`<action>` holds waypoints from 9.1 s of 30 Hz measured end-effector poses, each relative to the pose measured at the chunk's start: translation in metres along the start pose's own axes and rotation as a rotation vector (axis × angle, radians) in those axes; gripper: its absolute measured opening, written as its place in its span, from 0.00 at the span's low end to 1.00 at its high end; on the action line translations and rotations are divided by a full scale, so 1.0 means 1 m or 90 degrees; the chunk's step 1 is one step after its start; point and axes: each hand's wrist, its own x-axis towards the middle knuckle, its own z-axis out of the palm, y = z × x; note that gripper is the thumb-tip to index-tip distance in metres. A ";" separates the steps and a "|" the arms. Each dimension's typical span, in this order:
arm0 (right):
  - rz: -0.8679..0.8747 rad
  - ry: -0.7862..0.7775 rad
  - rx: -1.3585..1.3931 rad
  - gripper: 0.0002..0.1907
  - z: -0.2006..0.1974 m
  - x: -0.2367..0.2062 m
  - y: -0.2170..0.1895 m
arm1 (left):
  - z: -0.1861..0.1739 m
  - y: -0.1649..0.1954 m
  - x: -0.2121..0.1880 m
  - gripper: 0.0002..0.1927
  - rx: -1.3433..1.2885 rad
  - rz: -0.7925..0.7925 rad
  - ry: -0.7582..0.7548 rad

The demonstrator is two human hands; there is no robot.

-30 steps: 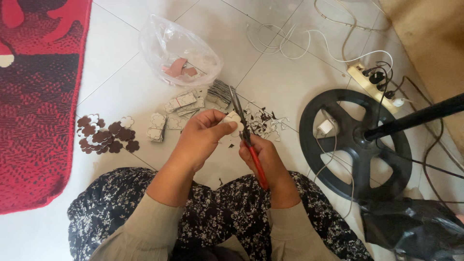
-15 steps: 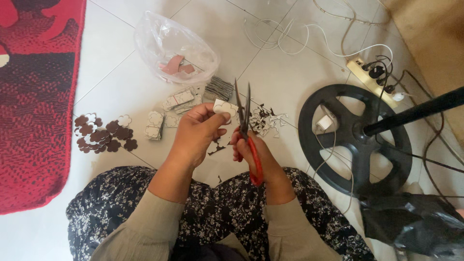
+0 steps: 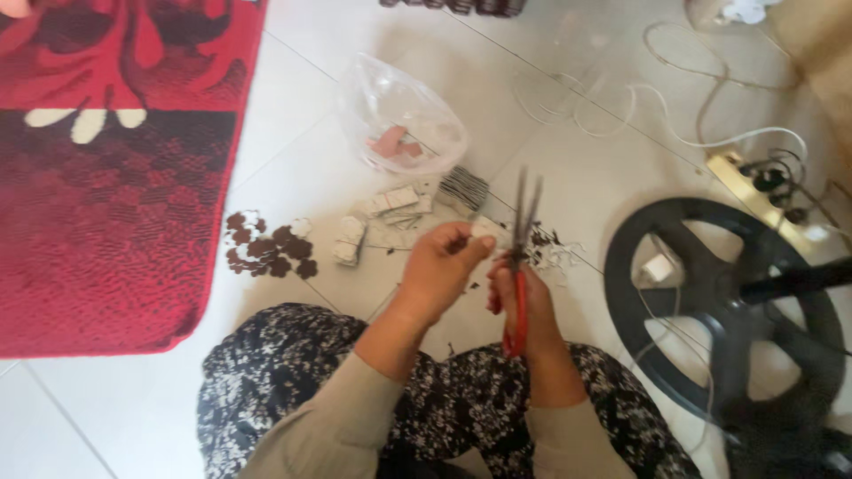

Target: The person sits on the floor and uses red-handled scissors to cut cloud-shaped outlines from small white paper pieces. They handle the pieces one at a time, trimming edges and placing finished shapes into a pile on the floor.

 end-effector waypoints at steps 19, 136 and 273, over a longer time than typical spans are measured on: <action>-0.037 0.146 0.176 0.08 0.005 -0.002 -0.020 | 0.000 -0.022 -0.007 0.10 0.090 0.001 -0.064; 0.086 0.010 -0.015 0.13 0.010 -0.014 -0.030 | 0.023 0.008 -0.005 0.07 -0.102 0.058 0.056; -0.011 -0.091 0.045 0.30 -0.011 -0.020 -0.033 | 0.016 0.036 -0.012 0.08 -0.129 -0.102 -0.052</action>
